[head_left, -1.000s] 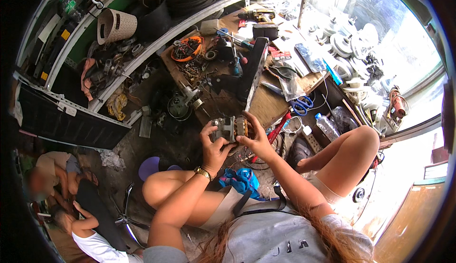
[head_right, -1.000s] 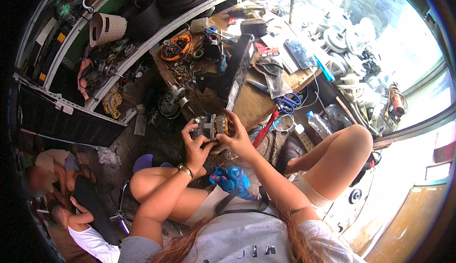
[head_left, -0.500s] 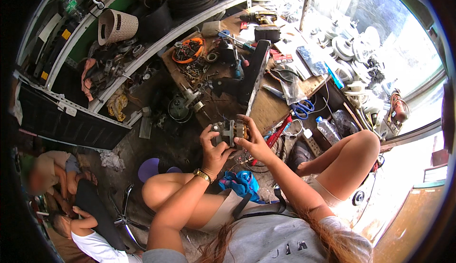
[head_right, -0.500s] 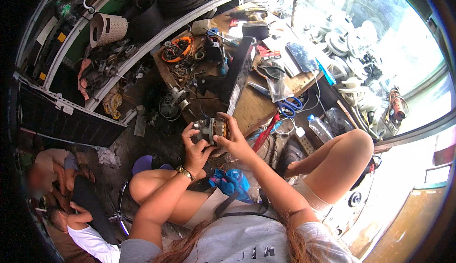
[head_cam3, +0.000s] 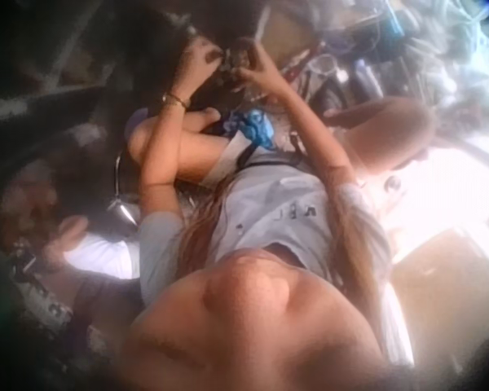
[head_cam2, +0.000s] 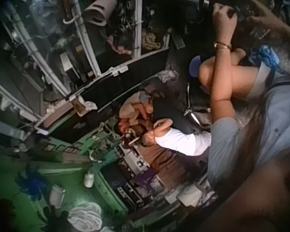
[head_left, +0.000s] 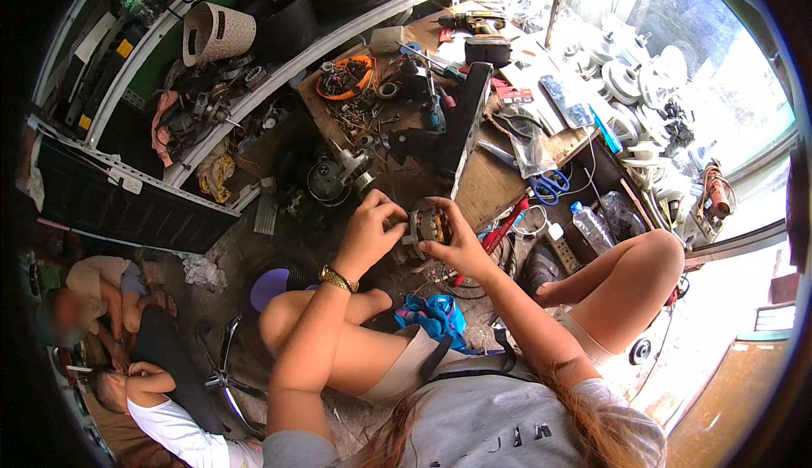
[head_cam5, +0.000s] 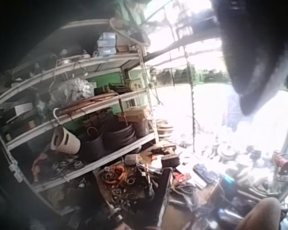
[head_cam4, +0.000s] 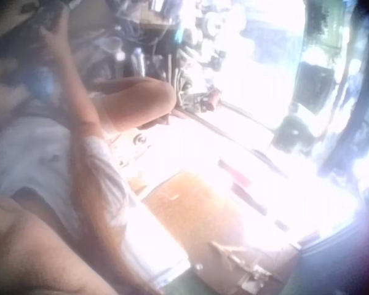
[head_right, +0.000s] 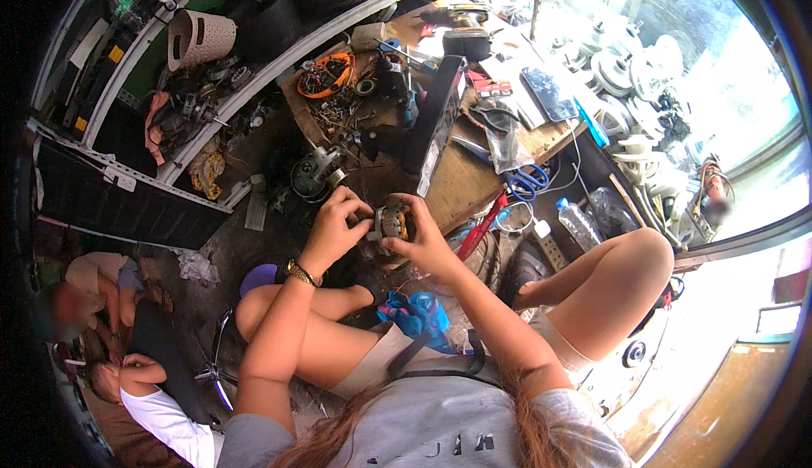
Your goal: The person sits in a cluttered workshop and assembles a small mechanical component, likely a carburetor, using a hammer and other hand tools. They repeatedly tap and adjust internal parts while holding the assembly in their hands.
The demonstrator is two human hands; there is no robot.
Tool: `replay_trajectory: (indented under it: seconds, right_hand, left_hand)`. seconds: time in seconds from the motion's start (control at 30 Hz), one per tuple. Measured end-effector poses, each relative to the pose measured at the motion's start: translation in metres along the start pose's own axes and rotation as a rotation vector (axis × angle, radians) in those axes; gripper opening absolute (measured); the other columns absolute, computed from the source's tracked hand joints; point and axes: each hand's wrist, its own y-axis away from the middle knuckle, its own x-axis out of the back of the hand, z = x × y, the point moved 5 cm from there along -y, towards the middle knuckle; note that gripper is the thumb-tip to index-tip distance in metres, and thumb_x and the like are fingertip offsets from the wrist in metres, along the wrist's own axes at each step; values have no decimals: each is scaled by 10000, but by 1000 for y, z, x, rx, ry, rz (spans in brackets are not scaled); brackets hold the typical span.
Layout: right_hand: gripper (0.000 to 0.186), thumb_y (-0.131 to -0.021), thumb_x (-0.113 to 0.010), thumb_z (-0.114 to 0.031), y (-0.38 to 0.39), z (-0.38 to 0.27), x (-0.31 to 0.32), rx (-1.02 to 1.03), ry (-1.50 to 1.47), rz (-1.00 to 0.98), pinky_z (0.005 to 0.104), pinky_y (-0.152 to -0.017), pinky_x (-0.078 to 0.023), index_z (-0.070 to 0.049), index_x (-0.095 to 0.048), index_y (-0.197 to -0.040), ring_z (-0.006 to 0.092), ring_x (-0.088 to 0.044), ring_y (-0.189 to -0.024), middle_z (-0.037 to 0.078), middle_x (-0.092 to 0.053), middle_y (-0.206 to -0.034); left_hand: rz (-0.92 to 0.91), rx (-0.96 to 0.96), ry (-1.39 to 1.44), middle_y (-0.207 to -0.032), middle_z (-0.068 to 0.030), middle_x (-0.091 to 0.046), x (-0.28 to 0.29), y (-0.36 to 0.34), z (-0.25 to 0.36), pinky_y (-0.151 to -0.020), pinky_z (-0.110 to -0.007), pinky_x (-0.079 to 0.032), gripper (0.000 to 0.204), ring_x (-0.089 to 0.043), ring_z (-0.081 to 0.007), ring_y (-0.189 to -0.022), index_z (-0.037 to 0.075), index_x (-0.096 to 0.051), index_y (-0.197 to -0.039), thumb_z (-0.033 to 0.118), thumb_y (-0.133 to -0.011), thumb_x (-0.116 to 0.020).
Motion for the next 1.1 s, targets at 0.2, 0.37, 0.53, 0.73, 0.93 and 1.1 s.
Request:
replay_trajectory:
  seconds: [0.2,0.37,0.53,0.73,0.93,1.1]
  right_hand:
    - [753,-755,-799,-59,0,-3,2,40,31,-13,329,-1048,-396,-28,-396,-1391,182,-491,-1204,91,-525,-1256]
    - [750,-776,-809,-73,1,-2,1,-30,-38,-49,324,-1054,-388,-18,-386,-1393,173,-487,-1213,89,-529,-1265]
    - [688,-814,-741,-101,2,0,4,-3,29,-77,321,-1064,-371,-14,-391,-1399,178,-479,-1222,101,-524,-1274]
    - [663,-804,-713,-107,0,-6,3,-14,-5,-82,325,-1069,-366,1,-413,-1384,191,-485,-1223,121,-530,-1266]
    - [660,-798,-717,-103,-3,-1,8,11,2,-84,325,-1067,-370,-2,-423,-1380,195,-489,-1222,116,-533,-1269]
    - [665,-797,-721,-97,-4,3,7,20,-30,-103,327,-1066,-374,-5,-423,-1385,196,-494,-1216,116,-540,-1259]
  left_hand:
    - [-13,41,-238,-940,-100,-601,1,-4,7,-707,-359,-525,147,-656,-262,-823,15,-727,-863,71,-732,-763]
    - [13,103,-206,-976,-93,-603,-8,1,-5,-789,-404,-528,100,-643,-306,-909,58,-725,-842,118,-764,-743]
    - [-47,-96,-295,-965,-123,-581,-4,-3,7,-776,-439,-516,138,-632,-347,-931,17,-628,-903,66,-791,-694]
    - [-165,-164,-427,-1001,-132,-558,-6,-11,12,-732,-459,-519,158,-634,-358,-910,22,-563,-956,61,-830,-648]
    - [-116,-248,-384,-1016,-129,-538,-6,-11,10,-711,-471,-524,147,-638,-371,-880,18,-545,-962,68,-850,-626]
    - [-154,-175,-387,-1031,-134,-524,-11,-9,1,-707,-504,-542,137,-644,-388,-855,28,-521,-952,105,-873,-602]
